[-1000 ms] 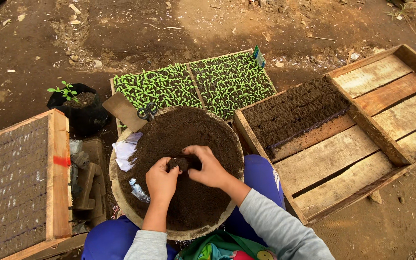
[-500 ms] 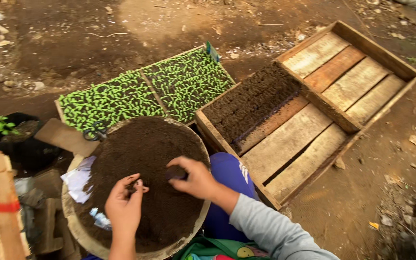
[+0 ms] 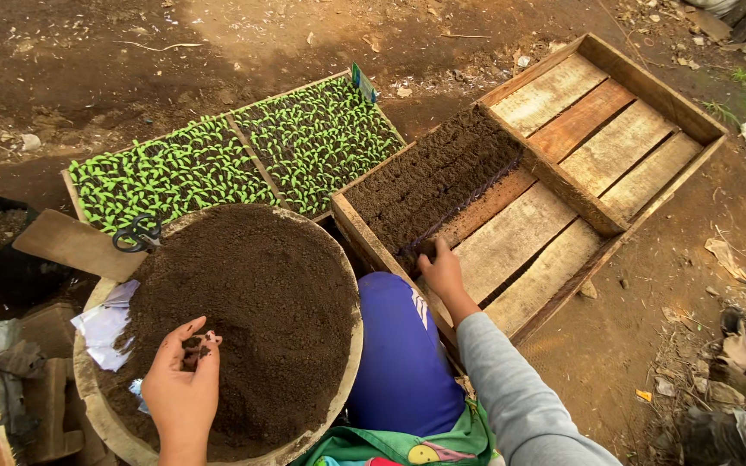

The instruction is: The person sits on the ground and repeatedly scoops soil from a round container, wraps seeds in the soil, and places the soil balls into a wooden tray. The person also handles a small packet of seeds and places the wrapped seeds into rows within the tray.

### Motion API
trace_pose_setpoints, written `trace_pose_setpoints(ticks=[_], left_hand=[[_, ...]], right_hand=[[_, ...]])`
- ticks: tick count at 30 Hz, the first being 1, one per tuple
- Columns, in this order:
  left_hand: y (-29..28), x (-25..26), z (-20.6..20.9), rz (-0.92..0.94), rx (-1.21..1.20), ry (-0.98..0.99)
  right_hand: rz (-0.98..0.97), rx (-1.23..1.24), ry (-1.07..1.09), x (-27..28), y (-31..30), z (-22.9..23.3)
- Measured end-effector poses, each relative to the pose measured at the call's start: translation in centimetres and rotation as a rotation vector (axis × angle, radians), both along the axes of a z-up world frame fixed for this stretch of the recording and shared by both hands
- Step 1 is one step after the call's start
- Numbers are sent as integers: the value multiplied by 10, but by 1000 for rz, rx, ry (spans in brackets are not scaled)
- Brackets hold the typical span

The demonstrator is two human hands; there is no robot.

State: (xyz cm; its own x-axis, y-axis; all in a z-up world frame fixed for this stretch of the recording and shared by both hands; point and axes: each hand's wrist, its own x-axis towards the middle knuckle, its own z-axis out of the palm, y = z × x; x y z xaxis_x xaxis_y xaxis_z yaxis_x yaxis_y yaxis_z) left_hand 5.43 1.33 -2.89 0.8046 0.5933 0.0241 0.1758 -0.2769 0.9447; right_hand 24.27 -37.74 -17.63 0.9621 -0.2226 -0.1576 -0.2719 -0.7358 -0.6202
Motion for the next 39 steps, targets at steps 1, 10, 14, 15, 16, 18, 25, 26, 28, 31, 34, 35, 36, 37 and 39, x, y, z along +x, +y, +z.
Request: trace_pose_setpoints(ticks=[1, 10, 14, 15, 16, 18, 25, 26, 28, 31, 34, 35, 36, 37, 39], left_hand=[[0, 0, -2, 4, 10, 2], [14, -4, 23, 43, 109, 216], [26, -6, 17, 81, 160, 212], [28, -8, 18, 81, 159, 211], [31, -9, 19, 96, 182, 227], [36, -13, 18, 119, 200, 247], [47, -17, 19, 91, 243, -43], [49, -18, 22, 116, 218, -68], [52, -22, 25, 160, 195, -76], [58, -24, 25, 190, 167, -82], [59, -26, 26, 194, 169, -57], [59, -25, 27, 193, 170, -39], [62, -27, 20, 197, 174, -40], [64, -26, 13, 194, 207, -45], [66, -27, 8, 192, 241, -52]], right_hand=[[12, 8, 10, 4, 6, -8], [271, -45, 105, 20, 3, -65], [157, 115, 229, 11, 10, -21], [157, 114, 228, 3, 19, 10], [62, 212, 211, -5, 29, 40], [-25, 305, 199, -18, 43, 83], [326, 443, -270, -62, 126, 150], [542, 390, -406, -71, 142, 145], [800, 392, -478, -101, 194, 152], [1186, 430, -552, -144, 263, 146], [1407, 324, -587, -166, 314, 107], [1476, 163, -623, -169, 328, 91], [1479, 168, -626, -172, 333, 80], [1500, -10, -670, -174, 338, 69], [1512, -189, -715, -178, 339, 53]])
